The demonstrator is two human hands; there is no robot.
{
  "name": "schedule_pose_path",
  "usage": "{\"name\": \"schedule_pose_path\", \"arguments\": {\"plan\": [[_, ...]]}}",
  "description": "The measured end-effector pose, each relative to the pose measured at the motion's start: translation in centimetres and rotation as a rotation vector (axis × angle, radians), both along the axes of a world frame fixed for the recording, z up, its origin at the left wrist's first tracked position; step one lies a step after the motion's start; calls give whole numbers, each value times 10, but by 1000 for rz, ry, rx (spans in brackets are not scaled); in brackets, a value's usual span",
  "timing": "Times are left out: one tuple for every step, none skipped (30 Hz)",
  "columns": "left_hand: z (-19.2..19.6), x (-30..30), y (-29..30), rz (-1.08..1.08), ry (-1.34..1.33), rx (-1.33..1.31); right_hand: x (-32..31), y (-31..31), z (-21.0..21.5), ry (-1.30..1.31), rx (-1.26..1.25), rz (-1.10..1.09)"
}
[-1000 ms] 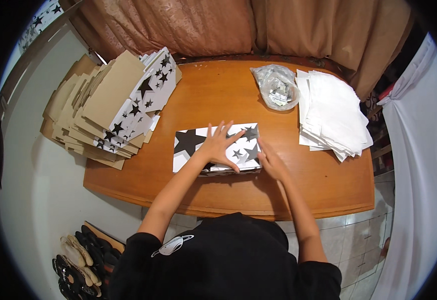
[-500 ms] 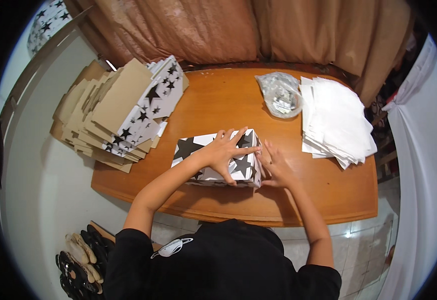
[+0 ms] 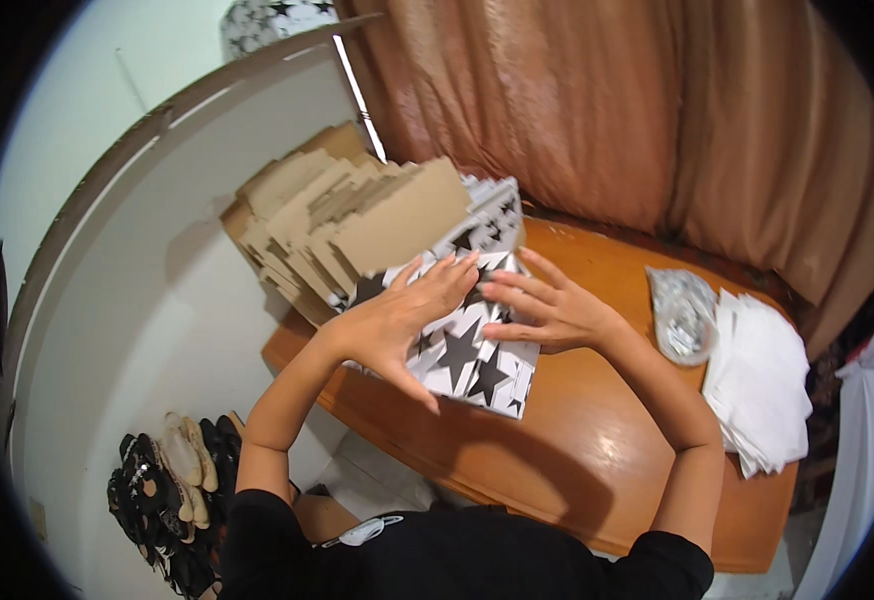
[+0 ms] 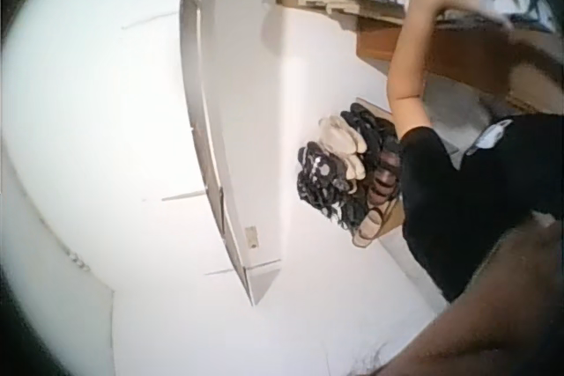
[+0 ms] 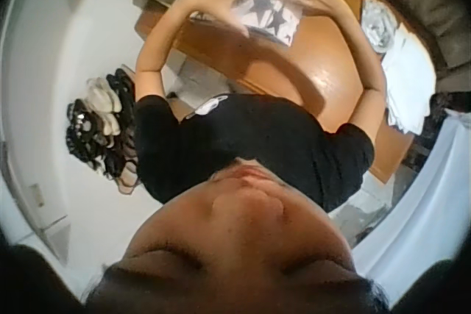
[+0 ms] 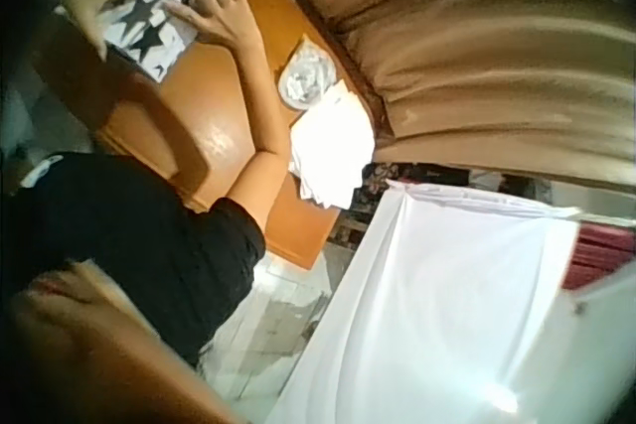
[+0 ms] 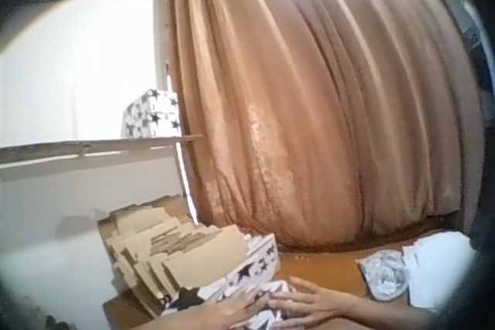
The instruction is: The person is assembling cardboard shoe boxes from flat sheets and stacking them on a shelf.
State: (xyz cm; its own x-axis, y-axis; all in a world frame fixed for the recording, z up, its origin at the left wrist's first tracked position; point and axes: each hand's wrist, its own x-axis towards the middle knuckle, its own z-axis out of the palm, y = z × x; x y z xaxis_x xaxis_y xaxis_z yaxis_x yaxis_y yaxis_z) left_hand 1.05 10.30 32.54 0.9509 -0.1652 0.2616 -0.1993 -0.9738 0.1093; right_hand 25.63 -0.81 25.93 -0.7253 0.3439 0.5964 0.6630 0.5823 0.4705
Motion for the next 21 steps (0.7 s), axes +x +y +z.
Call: {"name": "schedule_pose_path", "arguments": {"plan": [[14, -15, 5, 94, 9, 70, -4, 19, 1, 100, 60, 48], [31, -32, 10, 177, -71, 110, -8, 37, 4, 172, 132, 82], [47, -46, 14, 261, -139, 199, -10, 55, 9, 239, 207, 116], [56, -62, 23, 296, -194, 263, -14, 69, 14, 280, 307, 102], [63, -77, 30, 328, -250, 328, -18, 84, 18, 311, 422, 89], [74, -90, 32, 373, -311, 390, -21, 100, 22, 348, 500, 42], [80, -103, 40, 388, -341, 424, -30, 115, 32, 388, 571, -4], [87, -113, 50, 404, -386, 495, -39, 131, 42, 389, 672, -57], [94, -123, 62, 419, -431, 564, -49, 147, 58, 381, 736, -88], [96, -128, 77, 440, -461, 630, -63, 164, 70, 420, 797, -103], [101, -132, 93, 448, -471, 651, -78, 180, 82, 459, 856, -120], [107, -132, 109, 475, -529, 698, -87, 195, 95, 454, 936, -157], [114, -134, 124, 499, -589, 747, -95, 211, 109, 470, 977, -173], [121, -137, 138, 540, -598, 807, -105, 226, 123, 505, 1019, -167], [130, -137, 151, 530, -606, 823, -111, 240, 137, 540, 1060, -167], [139, -138, 163, 559, -634, 884, -109, 253, 151, 546, 1083, -175], [148, -136, 174, 588, -661, 942, -108, 267, 167, 573, 1116, -184], [158, -134, 185, 611, -652, 973, -110, 278, 184, 576, 1133, -163], [168, -130, 196, 595, -661, 991, -111, 288, 201, 579, 1155, -145], [176, -122, 206, 569, -711, 910, -109, 299, 219, 582, 1175, -128], [185, -114, 218, 547, -758, 827, -106, 313, 239, 573, 1200, -69]]}}
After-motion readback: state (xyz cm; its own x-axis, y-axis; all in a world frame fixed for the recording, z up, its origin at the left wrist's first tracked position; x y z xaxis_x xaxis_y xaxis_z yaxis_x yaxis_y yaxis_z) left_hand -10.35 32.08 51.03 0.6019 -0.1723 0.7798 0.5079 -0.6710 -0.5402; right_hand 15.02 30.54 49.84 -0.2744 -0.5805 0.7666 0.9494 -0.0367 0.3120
